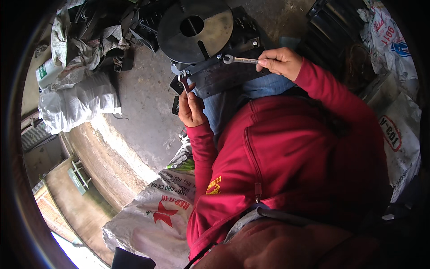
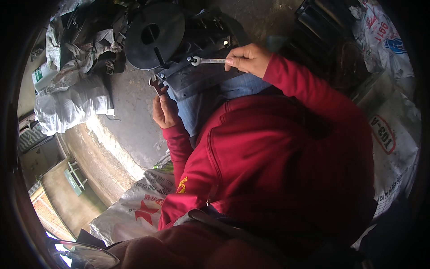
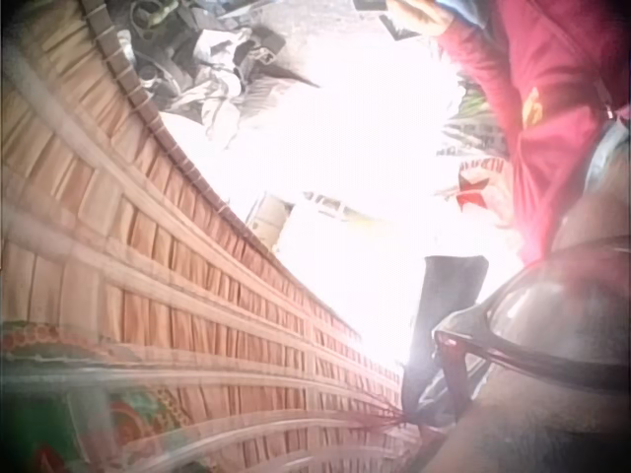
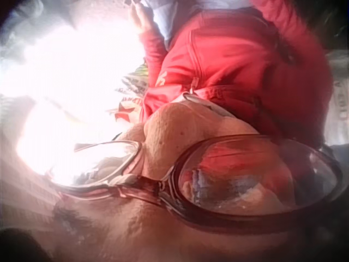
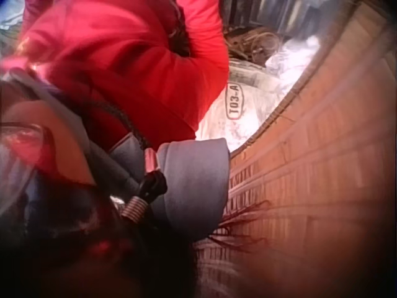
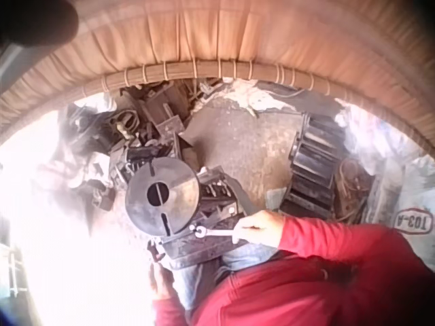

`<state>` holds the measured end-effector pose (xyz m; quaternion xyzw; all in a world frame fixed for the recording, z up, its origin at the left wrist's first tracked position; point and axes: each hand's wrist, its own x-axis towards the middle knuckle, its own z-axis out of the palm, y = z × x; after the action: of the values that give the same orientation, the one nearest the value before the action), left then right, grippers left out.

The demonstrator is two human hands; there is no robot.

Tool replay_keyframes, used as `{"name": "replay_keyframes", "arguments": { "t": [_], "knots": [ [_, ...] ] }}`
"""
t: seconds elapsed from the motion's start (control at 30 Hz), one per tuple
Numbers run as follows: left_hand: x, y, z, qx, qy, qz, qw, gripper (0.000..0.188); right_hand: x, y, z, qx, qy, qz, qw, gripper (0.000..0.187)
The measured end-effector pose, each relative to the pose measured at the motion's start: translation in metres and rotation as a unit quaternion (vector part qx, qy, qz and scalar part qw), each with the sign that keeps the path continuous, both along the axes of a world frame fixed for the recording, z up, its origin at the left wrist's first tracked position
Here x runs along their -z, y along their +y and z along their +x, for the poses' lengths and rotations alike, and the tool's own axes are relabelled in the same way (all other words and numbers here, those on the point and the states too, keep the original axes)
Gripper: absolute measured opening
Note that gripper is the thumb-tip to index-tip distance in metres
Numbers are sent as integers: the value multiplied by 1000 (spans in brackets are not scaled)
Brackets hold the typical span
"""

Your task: The person assembles a metal machine part by hand, using a wrench to tighten bolts and a power drill to fasten screws. They attach a circular metal plate to the main housing and secure it in place.

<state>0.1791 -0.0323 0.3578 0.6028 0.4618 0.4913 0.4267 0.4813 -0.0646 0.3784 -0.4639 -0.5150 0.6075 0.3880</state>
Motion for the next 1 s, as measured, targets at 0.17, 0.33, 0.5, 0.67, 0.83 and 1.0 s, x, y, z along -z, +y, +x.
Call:
{"name": "replay_keyframes", "arguments": {
  "t": [0.17,0.33,0.5,0.67,0.83,1.0],
  "knots": [
    [-3,-3,17,25,3,-4,1000,33,11,19,-12,28,16,-3,999,27],
    [1,-4,22,27,-2,-10,1000,35,10,35,-15,4,-5,-18,1000,27],
    [6,-3,16,47,-24,-37,998,31,15,39,-2,-30,39,-38,998,28],
    [8,-4,20,56,-32,-36,997,31,17,44,9,-55,41,-58,996,27],
    [4,-4,21,55,-27,-44,997,31,10,50,12,-89,36,-57,994,27],
    [9,-2,19,67,-41,-61,995,32,8,59,23,-98,-3,-26,995,26]
  ]
}}
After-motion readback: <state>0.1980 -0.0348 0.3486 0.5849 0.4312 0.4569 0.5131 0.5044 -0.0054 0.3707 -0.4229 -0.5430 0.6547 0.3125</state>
